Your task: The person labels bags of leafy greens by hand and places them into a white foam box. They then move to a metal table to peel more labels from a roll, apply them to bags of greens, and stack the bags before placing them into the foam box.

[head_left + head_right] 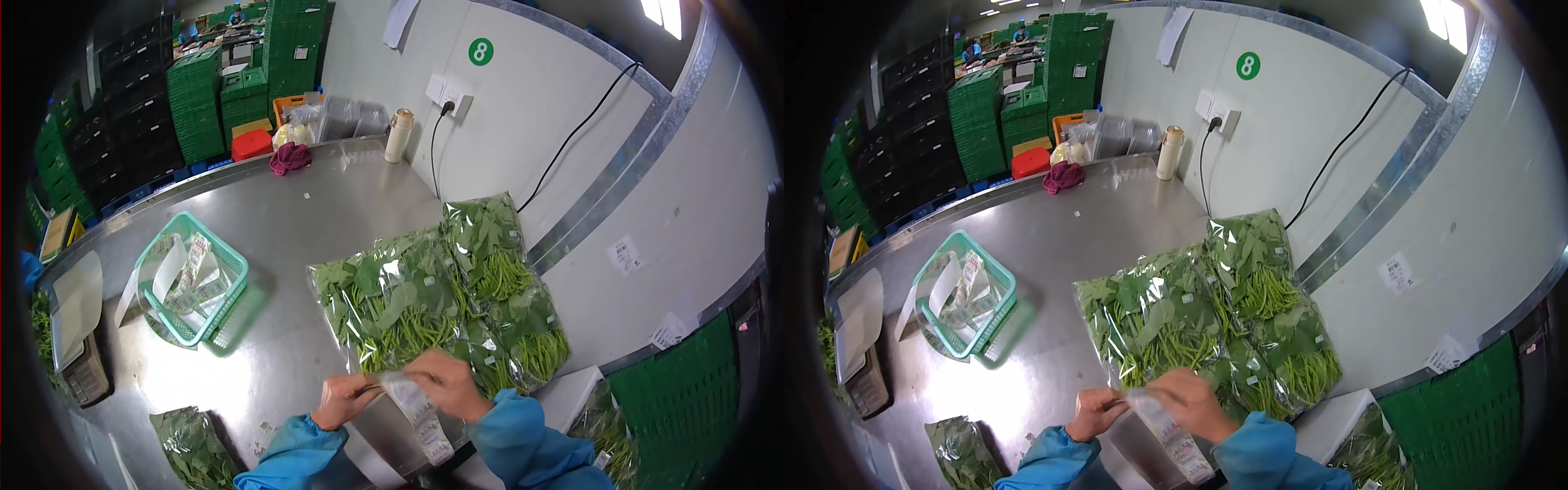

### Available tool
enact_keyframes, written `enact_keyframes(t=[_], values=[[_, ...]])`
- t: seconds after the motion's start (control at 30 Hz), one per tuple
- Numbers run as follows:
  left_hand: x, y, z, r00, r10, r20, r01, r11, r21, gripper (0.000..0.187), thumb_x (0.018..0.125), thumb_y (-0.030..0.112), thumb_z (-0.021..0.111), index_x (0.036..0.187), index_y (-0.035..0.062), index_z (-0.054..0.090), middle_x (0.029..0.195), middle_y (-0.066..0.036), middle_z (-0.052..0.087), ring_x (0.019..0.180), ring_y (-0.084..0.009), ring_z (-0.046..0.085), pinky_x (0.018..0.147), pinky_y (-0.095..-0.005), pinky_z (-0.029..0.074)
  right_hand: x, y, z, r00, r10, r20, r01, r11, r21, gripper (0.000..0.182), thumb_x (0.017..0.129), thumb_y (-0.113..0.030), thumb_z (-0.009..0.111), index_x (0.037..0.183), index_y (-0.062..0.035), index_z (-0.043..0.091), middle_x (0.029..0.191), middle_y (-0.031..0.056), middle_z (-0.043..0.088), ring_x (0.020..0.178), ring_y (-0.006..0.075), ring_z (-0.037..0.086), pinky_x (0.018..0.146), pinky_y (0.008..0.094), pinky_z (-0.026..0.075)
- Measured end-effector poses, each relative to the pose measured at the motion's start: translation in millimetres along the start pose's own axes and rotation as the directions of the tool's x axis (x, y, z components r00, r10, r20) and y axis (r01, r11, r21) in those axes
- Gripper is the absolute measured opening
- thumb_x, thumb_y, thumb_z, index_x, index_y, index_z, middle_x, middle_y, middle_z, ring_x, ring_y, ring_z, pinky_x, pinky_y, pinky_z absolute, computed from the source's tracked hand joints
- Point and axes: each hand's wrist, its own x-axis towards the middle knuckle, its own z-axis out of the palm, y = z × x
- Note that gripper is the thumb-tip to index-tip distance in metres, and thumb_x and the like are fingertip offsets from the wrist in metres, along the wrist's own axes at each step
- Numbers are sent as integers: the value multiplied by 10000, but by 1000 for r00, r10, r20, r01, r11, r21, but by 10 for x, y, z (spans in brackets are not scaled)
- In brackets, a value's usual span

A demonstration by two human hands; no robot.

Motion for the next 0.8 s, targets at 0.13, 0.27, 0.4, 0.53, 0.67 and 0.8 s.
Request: enact_keyframes(t=[0.13, 0.27, 0.4, 0.53, 0.67, 0.8], values=[[-302, -309, 33, 972, -223, -69, 231, 963, 141, 200, 700, 202, 763, 785, 46, 671, 633, -120, 611, 524, -243, 596, 484, -308, 458, 524, 367, -138, 895, 421, -150, -380, 893, 240, 141, 783, -18, 608, 919, 17, 607, 777, 122, 613, 737, 228, 587, 657, 302, 460], [-314, -286, 41, 971, -221, -85, 225, 974, 31, 192, 708, 141, 756, 784, -6, 659, 672, -118, 643, 557, -174, 614, 509, -290, 466, 789, 1341, 167, 890, 453, -59, -424, 867, 263, 262, 788, -58, 610, 1032, 7, 539, 844, 148, 604, 762, 272, 597, 658, 345, 472], [-245, -372, 0, 987, -125, -102, 128, 991, 29, 138, 674, 20, 682, 807, 31, 646, 756, -117, 623, 651, -229, 615, 587, -273, 479, 794, 1571, 296, 868, 479, -130, -480, 744, -464, 520, 744, -148, 670, 1172, -4, 412, 987, 199, 540, 888, 406, 539, 763, 439, 447], [-225, -363, -42, 970, -181, -161, 170, 982, -79, 131, 693, 8, 681, 810, 32, 626, 819, -99, 629, 724, -193, 614, 669, -264, 487, 597, 1646, -43, 782, 431, -450, -570, 787, -236, 693, 688, -293, 734, 1206, 12, 388, 1087, 227, 488, 1032, 362, 489, 863, 431, 404], [-97, -623, 137, 868, -468, -168, 299, 761, -576, 153, 728, -23, 662, 853, 31, 592, 1063, -117, 601, 884, -163, 583, 792, -289, 471, 439, 2166, -220, 666, 683, -301, -698, 712, 71, 772, 697, -350, 752, 1231, 63, 378, 1157, 212, 484, 1047, 294, 502, 867, 373, 422], [360, -953, 496, 892, -452, -11, 343, 694, -633, 108, 726, 2, 662, 814, 18, 601, 1354, -171, 402, 1204, -238, 436, 955, -326, 358, 662, 1908, -175, 719, 693, -56, -659, 705, 263, 605, 691, -277, 761, 1127, 61, 512, 1078, 173, 588, 957, 230, 568, 833, 332, 442]])
